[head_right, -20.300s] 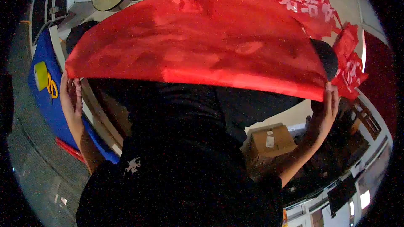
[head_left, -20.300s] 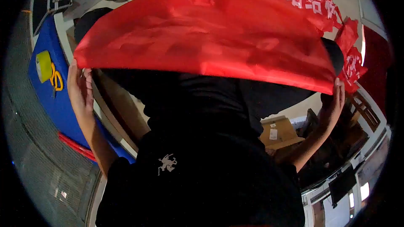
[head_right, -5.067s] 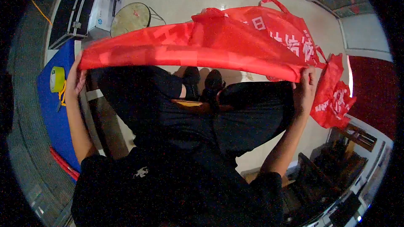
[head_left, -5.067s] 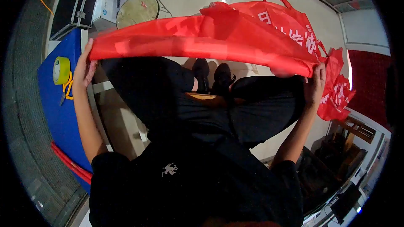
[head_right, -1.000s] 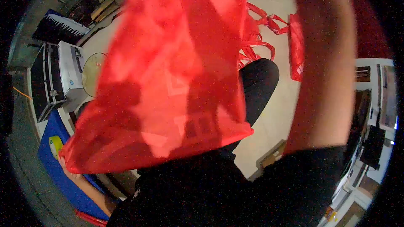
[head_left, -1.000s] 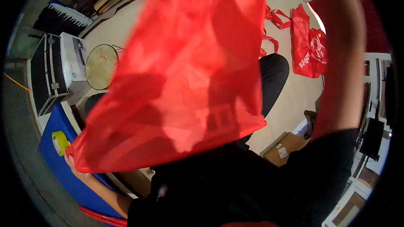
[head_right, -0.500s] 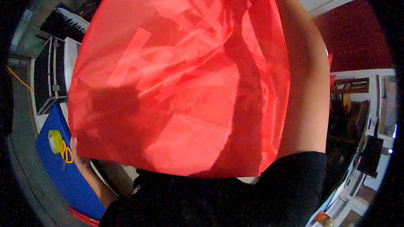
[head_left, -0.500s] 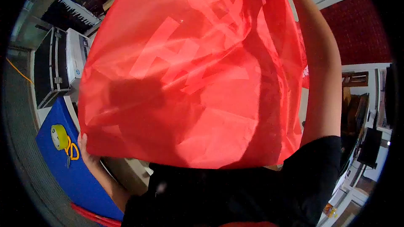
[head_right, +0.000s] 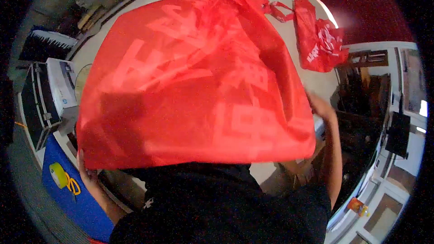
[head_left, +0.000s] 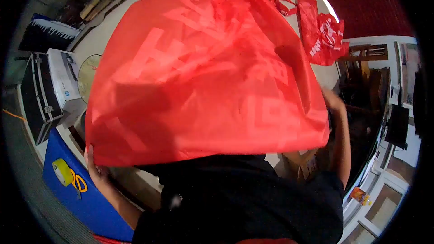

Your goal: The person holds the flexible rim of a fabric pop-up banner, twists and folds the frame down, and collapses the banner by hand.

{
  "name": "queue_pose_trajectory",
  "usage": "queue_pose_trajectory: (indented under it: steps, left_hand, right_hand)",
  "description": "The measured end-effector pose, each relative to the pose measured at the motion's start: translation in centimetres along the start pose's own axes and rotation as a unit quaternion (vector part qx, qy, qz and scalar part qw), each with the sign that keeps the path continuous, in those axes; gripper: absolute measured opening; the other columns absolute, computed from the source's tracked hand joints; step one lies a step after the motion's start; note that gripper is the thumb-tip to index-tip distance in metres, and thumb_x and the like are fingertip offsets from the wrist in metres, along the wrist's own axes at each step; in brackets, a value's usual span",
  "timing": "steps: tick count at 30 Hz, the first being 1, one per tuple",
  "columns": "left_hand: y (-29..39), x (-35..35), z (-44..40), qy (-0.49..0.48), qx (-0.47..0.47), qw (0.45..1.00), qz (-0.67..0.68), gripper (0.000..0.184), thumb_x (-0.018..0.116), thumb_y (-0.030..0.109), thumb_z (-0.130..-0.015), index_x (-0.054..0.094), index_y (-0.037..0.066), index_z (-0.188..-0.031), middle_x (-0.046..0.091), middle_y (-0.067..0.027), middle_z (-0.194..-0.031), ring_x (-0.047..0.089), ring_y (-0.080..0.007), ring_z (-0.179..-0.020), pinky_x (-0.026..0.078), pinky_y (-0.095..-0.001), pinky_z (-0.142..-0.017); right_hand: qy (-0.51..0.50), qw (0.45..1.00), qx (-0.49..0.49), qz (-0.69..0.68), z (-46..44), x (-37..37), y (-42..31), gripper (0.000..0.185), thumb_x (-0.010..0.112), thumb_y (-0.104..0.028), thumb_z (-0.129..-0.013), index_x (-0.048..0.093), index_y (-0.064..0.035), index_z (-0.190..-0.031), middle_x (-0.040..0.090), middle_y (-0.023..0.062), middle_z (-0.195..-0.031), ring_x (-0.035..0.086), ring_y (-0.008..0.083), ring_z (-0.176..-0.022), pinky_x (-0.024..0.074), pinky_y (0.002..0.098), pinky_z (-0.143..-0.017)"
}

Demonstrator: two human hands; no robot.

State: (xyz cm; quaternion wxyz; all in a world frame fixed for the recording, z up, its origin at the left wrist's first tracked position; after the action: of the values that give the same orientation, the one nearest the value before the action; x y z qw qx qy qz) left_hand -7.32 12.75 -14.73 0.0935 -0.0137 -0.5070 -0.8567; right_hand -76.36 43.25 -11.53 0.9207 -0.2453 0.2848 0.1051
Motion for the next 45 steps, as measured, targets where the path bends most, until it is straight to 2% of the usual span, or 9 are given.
queue_pose_trajectory:
  steps: [4,12,18,20,21,23,30,39,45]
  left_hand:
    - [-0.6,-1.2,-2.0,0.005,-0.022,0.999,-0.024,0.046,0.060,0.027,-0.086,0.046,0.004,-0.123,0.052,-0.0106,-0.121,0.055,-0.0206,-0.104,0.049,-0.0287,-0.077]
    - [1.5,-0.6,-2.1,0.011,0.050,0.990,-0.132,0.047,0.061,0.029,-0.085,0.047,0.004,-0.122,0.051,-0.0095,-0.123,0.054,-0.0203,-0.108,0.050,-0.0330,-0.081]
    - [3.1,3.4,-4.6,-0.051,-0.005,0.998,-0.040,0.038,0.057,0.024,-0.088,0.051,0.002,-0.119,0.059,-0.0063,-0.108,0.057,-0.0120,-0.093,0.047,-0.0226,-0.076]
    - [9.5,7.6,-5.2,-0.157,0.556,0.610,-0.542,0.035,0.054,0.014,-0.090,0.049,0.000,-0.121,0.058,-0.0081,-0.111,0.056,-0.0123,-0.097,0.044,-0.0210,-0.081]
    - [11.1,8.9,-7.4,-0.155,0.584,0.600,-0.524,0.033,0.055,0.012,-0.089,0.051,0.001,-0.120,0.059,-0.0060,-0.106,0.056,-0.0106,-0.092,0.044,-0.0188,-0.077]
    - [13.9,11.3,-18.7,-0.256,0.147,0.953,-0.072,0.029,0.055,0.010,-0.089,0.055,0.003,-0.117,0.061,-0.0017,-0.098,0.056,-0.0073,-0.082,0.046,-0.0142,-0.070]
    - [33.1,7.5,-23.9,-0.255,0.161,0.953,-0.017,0.020,0.058,0.017,-0.088,0.058,0.002,-0.101,0.061,-0.0027,-0.083,0.057,-0.0053,-0.065,0.047,-0.0126,-0.050]
    - [10.4,7.2,-14.1,-0.087,0.001,0.992,-0.090,0.035,0.062,0.035,-0.084,0.052,0.009,-0.106,0.055,0.0006,-0.067,0.051,-0.0063,-0.047,0.039,-0.0146,-0.039]
    - [10.0,3.8,-10.5,-0.056,0.065,0.994,-0.072,0.025,0.058,0.025,-0.087,0.051,0.007,-0.103,0.056,-0.0018,-0.074,0.051,-0.0081,-0.057,0.040,-0.0181,-0.050]
  right_hand:
    - [-0.223,0.911,0.046,-0.342,6.2,10.8,2.4,0.067,0.036,-0.059,-0.086,0.049,-0.0008,-0.118,0.059,0.0219,-0.104,0.061,0.0297,-0.087,0.0514,0.0412,-0.071]
    - [0.009,0.912,0.087,-0.400,4.1,14.3,2.2,0.032,0.042,-0.040,-0.093,0.053,-0.0090,-0.092,0.040,-0.0070,-0.056,0.031,0.0044,-0.042,0.0225,0.0208,-0.040]
    - [0.117,0.896,0.058,-0.425,1.5,6.4,-5.2,0.078,0.029,-0.078,-0.078,0.059,-0.0086,-0.096,0.054,-0.0045,-0.067,0.039,0.0068,-0.048,0.0250,0.0216,-0.042]
    - [0.029,0.930,-0.061,-0.361,-3.6,1.5,-12.3,0.076,0.029,-0.080,-0.075,0.059,-0.0107,-0.082,0.050,-0.0029,-0.062,0.035,0.0083,-0.046,0.0209,0.0231,-0.040]
    - [0.027,0.934,-0.075,-0.349,-6.1,-0.8,-15.9,0.076,0.028,-0.081,-0.075,0.059,-0.0112,-0.077,0.046,-0.0023,-0.060,0.033,0.0094,-0.046,0.0185,0.0246,-0.041]
    - [0.031,0.947,-0.207,-0.246,-10.7,-5.0,-23.8,0.056,0.042,-0.069,-0.080,0.052,-0.0150,-0.067,0.039,-0.0058,-0.054,0.031,0.0087,-0.043,0.0220,0.0240,-0.041]
    - [0.079,0.934,-0.323,-0.132,-9.9,-10.8,-33.1,0.047,0.048,-0.059,-0.084,0.054,-0.0132,-0.076,0.042,-0.0057,-0.062,0.037,0.0088,-0.051,0.0289,0.0247,-0.046]
    - [0.075,0.951,-0.126,-0.272,-15.4,-0.1,-22.4,0.041,0.058,-0.051,-0.083,0.040,-0.0203,-0.062,0.029,-0.0086,-0.050,0.024,0.0045,-0.039,0.0159,0.0216,-0.037]
    - [0.079,0.850,-0.281,-0.438,-12.7,3.8,-21.8,0.026,0.055,-0.041,-0.087,0.057,-0.0156,-0.080,0.031,-0.0088,-0.051,0.026,0.0049,-0.040,0.0182,0.0203,-0.039]
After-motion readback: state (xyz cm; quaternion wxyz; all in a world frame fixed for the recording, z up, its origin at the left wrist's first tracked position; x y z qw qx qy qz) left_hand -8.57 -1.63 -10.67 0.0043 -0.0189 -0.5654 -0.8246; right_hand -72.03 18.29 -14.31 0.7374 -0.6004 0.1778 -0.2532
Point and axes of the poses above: each hand's wrist, its own z-axis away from the middle knuckle, its own x-axis out of the palm, y = z × x, the point moved 8 cm from there along -z, towards the middle knuckle
